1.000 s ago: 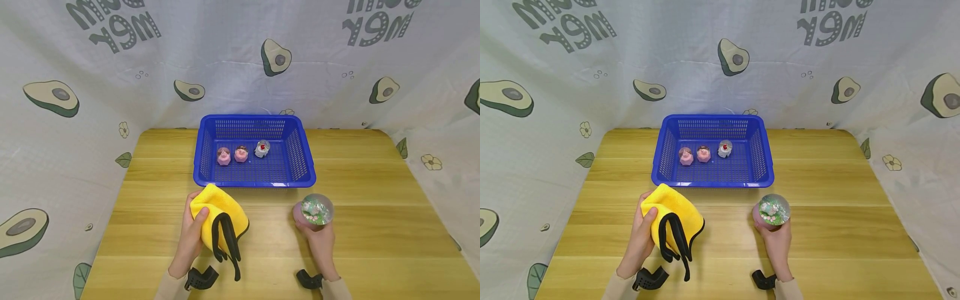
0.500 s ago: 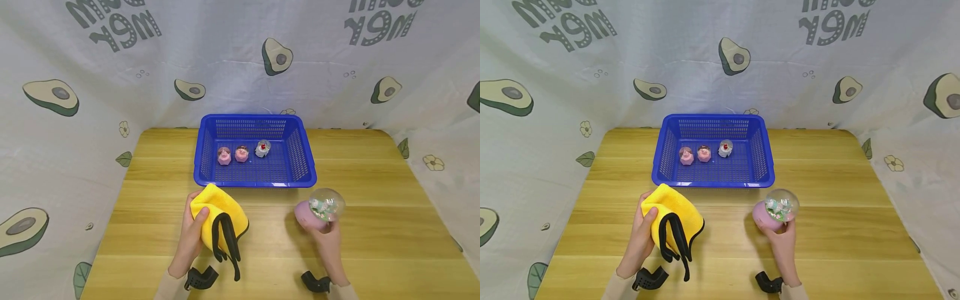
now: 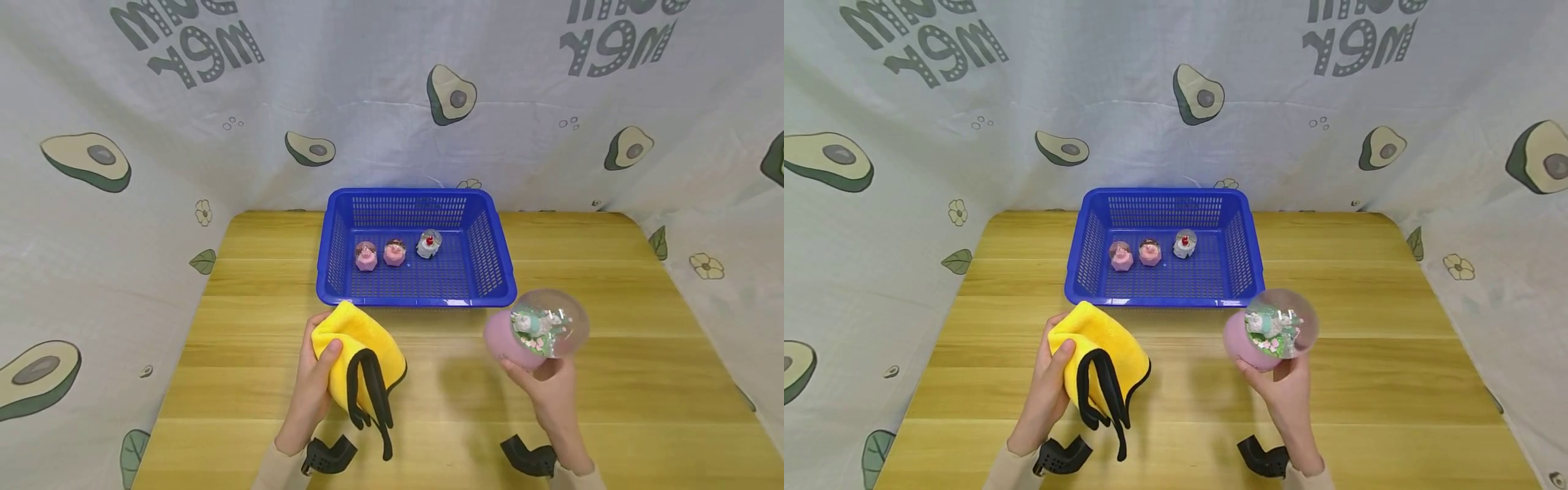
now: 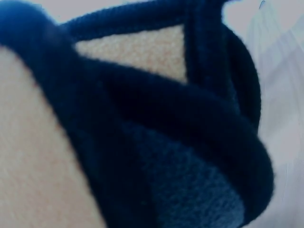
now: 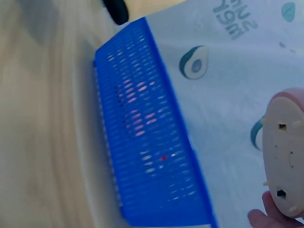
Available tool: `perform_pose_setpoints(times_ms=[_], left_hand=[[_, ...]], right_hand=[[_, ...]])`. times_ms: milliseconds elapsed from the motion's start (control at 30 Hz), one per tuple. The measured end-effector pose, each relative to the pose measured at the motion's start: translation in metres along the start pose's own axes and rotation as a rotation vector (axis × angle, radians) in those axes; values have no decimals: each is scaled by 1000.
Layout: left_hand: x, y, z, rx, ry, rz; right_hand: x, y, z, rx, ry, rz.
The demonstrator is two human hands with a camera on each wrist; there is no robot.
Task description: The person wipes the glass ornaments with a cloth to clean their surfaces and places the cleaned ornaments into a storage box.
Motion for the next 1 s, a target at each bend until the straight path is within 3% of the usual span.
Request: perform_pose_setpoints(times_ms=[267, 700, 1000], left_hand=[[-6, 0, -3, 15, 12, -35], [-24, -5, -15, 50, 9, -121], [-44, -11, -27, 96, -94, -239]], right_hand=[[19, 3, -33, 186, 14, 37], [15, 3, -70, 354, 44, -15], [8, 3, -88, 462, 194, 18]])
Point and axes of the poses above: each hand's wrist, its own y-axis away from the middle knuckle, its own z-axis out of the back of the hand, x = y × z, the point moved 10 cm from there along -y, towards the middle knuckle, and after that the axes turned 14 degrees about -y, right-handed, at the moved point
